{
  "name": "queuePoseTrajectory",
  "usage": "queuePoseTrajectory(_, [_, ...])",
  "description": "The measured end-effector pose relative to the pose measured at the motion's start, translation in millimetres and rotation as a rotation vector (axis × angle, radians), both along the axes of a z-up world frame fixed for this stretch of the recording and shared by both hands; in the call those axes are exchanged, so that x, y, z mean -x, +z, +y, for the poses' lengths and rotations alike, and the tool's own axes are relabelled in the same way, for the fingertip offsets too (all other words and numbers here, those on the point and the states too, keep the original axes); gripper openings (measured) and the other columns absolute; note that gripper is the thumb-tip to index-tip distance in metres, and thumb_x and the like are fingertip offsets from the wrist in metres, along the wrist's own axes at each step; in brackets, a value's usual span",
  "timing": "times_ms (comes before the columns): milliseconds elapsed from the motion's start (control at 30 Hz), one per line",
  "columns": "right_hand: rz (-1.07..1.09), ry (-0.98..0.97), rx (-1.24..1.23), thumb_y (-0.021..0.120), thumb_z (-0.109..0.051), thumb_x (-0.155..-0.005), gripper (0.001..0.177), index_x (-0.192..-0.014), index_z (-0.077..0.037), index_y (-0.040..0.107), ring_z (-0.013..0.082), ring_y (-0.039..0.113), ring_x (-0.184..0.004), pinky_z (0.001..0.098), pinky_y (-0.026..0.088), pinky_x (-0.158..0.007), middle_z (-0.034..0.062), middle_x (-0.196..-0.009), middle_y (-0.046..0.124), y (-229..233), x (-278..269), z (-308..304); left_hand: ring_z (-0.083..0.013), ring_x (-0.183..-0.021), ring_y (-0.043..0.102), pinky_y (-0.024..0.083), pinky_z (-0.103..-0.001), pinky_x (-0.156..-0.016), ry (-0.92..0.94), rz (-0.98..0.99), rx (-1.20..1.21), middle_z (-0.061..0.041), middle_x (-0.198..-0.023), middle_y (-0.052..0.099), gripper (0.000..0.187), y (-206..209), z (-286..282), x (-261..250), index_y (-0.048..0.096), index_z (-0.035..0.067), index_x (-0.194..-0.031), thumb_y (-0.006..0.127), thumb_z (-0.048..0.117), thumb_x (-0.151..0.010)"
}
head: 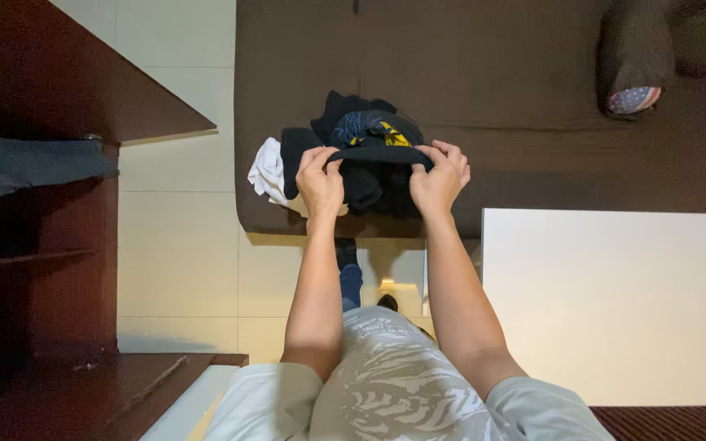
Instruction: The person takes several items of clothing out of a wooden closet and then folds a pair of grey pants on a white table.
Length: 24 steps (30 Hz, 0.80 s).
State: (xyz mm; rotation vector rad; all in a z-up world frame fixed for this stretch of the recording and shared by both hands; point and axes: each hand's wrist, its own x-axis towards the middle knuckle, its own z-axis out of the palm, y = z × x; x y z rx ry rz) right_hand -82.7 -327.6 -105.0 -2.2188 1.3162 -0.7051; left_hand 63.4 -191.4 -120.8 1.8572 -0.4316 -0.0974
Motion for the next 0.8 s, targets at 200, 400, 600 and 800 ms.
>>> queuePoseTrajectory(200, [-0.115,-0.1,0.053,0.081,-0.023,-0.09,0.025,-0.113,-0.016,0.075,0.0288,0.052,-0.126,0.0484,0.028,-0.116,0.0053,-0.128,0.061,11.7,-26.6,-18.4,-0.0357,-0.124,0.061,0.049,-0.042,-0.106,-0.067,-0.103,-0.003,-0.014,-0.131,0.067,0.012,-10.3,-19.4,-13.7,0.076,0.006,-0.099,0.073,0.004,-0.087])
queuePoseTrajectory(400, [-0.133,-0.074,0.05,0.081,-0.022,-0.088,0.035,-0.121,-0.014,0.072,0.0321,0.048,-0.13,0.0495,0.026,-0.116,0.0094,-0.13,0.058,33.1,-32.4,-11.2,-0.0377,-0.14,0.047,0.038,-0.047,-0.117,-0.168,-0.117,-0.112,-0.013,-0.144,0.057,0.025,8.1,-21.4,-15.8,0.075,0.009,-0.115,0.072,0.008,-0.09])
queuePoseTrajectory(600, [-0.157,-0.024,0.052,0.078,-0.02,-0.091,0.033,-0.123,-0.014,0.072,0.0307,0.052,-0.129,0.049,0.028,-0.118,0.0083,-0.132,0.059,47.6,-25.4,3.1,-0.038,-0.141,0.046,0.038,-0.049,-0.118,-0.186,-0.197,-0.088,-0.012,-0.145,0.058,0.027,32.7,-24.0,-9.5,0.074,0.009,-0.118,0.073,0.011,-0.091])
queuePoseTrajectory(800, [-0.27,0.095,-0.047,0.073,-0.023,-0.093,0.042,-0.134,-0.014,0.066,0.0336,0.048,-0.137,0.0483,0.038,-0.117,0.0134,-0.143,0.054,66.9,-14.3,7.2,-0.0374,-0.146,0.041,0.033,-0.052,-0.119,-0.221,-0.24,-0.116,-0.011,-0.149,0.054,0.032,62.7,-23.3,3.8,0.073,0.012,-0.123,0.073,0.016,-0.091])
